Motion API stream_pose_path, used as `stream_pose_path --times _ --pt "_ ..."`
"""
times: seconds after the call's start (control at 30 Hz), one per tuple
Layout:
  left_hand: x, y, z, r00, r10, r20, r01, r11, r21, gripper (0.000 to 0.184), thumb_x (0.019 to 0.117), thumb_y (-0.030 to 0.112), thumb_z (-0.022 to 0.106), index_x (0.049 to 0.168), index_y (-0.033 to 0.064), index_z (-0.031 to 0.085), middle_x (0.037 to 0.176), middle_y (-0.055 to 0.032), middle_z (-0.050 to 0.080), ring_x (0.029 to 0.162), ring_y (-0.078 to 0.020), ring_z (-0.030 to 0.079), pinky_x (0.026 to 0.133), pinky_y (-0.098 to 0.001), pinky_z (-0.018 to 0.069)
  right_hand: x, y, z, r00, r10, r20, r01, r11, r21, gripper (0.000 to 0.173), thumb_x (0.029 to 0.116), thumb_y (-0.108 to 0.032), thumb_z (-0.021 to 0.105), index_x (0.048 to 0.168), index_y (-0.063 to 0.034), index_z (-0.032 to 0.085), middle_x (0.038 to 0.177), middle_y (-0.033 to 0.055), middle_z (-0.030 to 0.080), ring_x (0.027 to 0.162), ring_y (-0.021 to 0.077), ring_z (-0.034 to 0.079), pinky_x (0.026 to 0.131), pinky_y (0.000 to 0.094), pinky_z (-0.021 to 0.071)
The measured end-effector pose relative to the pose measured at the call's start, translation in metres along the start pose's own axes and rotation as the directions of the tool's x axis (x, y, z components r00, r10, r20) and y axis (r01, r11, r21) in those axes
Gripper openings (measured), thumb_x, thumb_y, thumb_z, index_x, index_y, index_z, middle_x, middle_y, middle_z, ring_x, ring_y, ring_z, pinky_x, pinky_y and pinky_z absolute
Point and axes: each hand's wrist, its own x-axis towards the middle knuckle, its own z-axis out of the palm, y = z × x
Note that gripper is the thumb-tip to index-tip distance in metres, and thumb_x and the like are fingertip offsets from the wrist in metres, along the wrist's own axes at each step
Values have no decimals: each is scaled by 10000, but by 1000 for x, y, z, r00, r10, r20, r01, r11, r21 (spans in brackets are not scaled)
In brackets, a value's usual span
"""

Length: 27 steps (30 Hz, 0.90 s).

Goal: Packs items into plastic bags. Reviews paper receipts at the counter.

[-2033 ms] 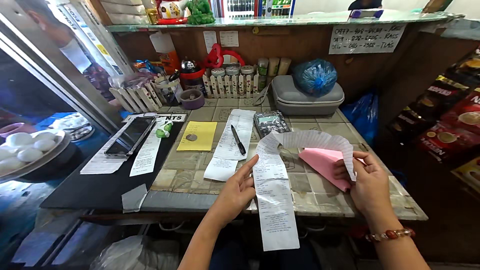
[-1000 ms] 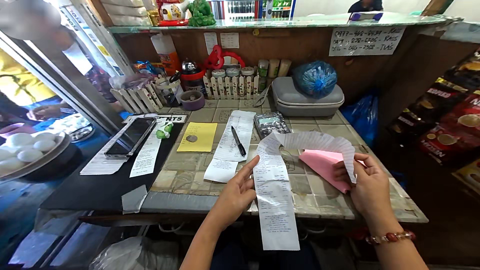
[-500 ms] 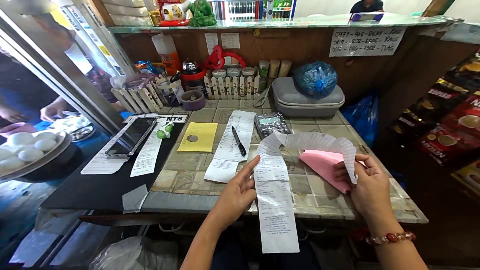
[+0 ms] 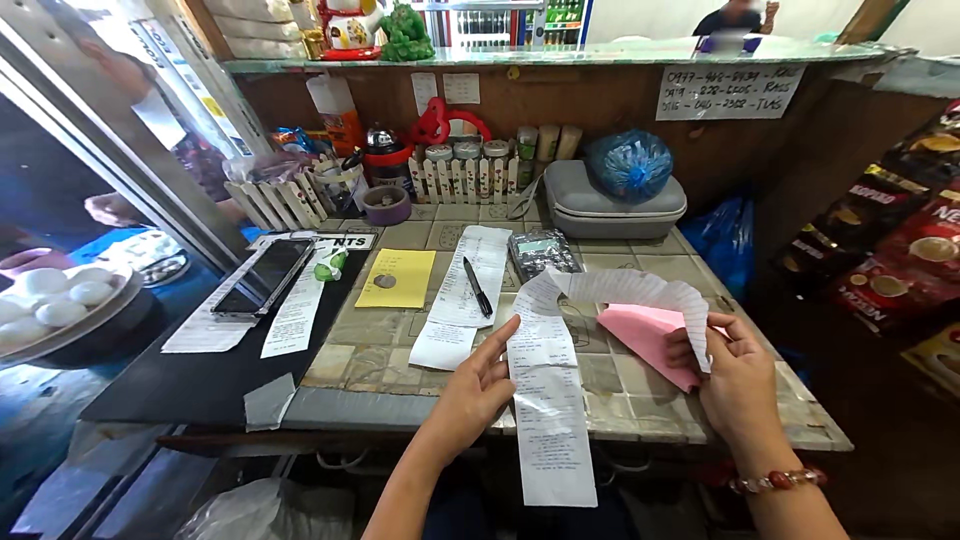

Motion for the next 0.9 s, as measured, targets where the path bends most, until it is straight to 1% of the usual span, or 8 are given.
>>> stream_pose_path --times 0.1,0.2,0.27,0.4,0.57,0.67,0.8,0.9 --pt "2 -4 0 1000 15 -2 -15 999 34 598 1028 178 566 1591 274 388 1462 -71 585 1169 -223 678 988 -395 580 -12 -4 -2 986 -157 61 166 965 -202 242 1016 -178 562 1205 -49 641 890 80 724 690 165 704 605 336 617" --pt "5 -8 1 999 48 -15 -49 998 -35 534 1096 354 437 1582 138 393 1466 -124 576 1205 -275 667 999 -454 588 -56 -28 14 914 -347 210 403 834 -376 217 1014 -137 574 1126 14 679 989 63 724 835 53 679 742 232 591" --pt "5 -9 3 998 58 -29 -61 993 -102 588 1105 410 370 1571 51 362 1476 -147 564 1260 -294 638 1015 -477 579 -92 -35 27 864 -377 334 488 791 -370 193 1007 -50 572 1114 52 695 1022 112 740 892 70 701 818 225 591" --pt "5 -10 9 989 77 -125 -88 993 -77 534 1048 192 566 1521 0 411 1353 -134 653 1118 -240 705 941 -412 611 -123 -18 36 787 -258 560 533 742 -407 252 1018 -110 583 1216 -17 707 1107 138 746 998 222 730 892 394 603" --pt "1 -13 11 980 142 -139 -153 986 -70 587 963 -27 616 1505 -39 390 1411 -148 607 1110 -237 712 940 -408 618 -114 -17 40 914 -122 386 283 874 -395 372 1038 -239 597 1280 45 602 781 90 644 622 166 605 566 351 540" --pt "1 -12 10 983 157 -98 -164 984 -69 650 949 -42 611 1539 -30 339 1467 -147 558 1166 -237 686 968 -408 603 -91 -32 49 939 112 325 4 942 -336 350 1069 -267 530 1243 23 619 861 97 690 693 173 679 621 359 603" --pt "1 -9 8 988 150 -34 -152 985 -76 699 939 -78 581 1565 -19 276 1470 -146 555 1183 -245 677 969 -418 598 -59 -37 79 823 427 374 -384 904 -188 397 1066 -376 523 1179 -14 642 897 68 699 757 138 677 689 338 582" --pt "0 -4 8 993 118 -25 -119 990 -79 750 941 -85 583 1590 13 219 1408 -148 604 1162 -262 685 956 -441 599 -47 -25 95 781 458 424 -553 823 128 312 1049 -176 571 1284 28 578 1028 172 746 909 250 753 848 427 633"
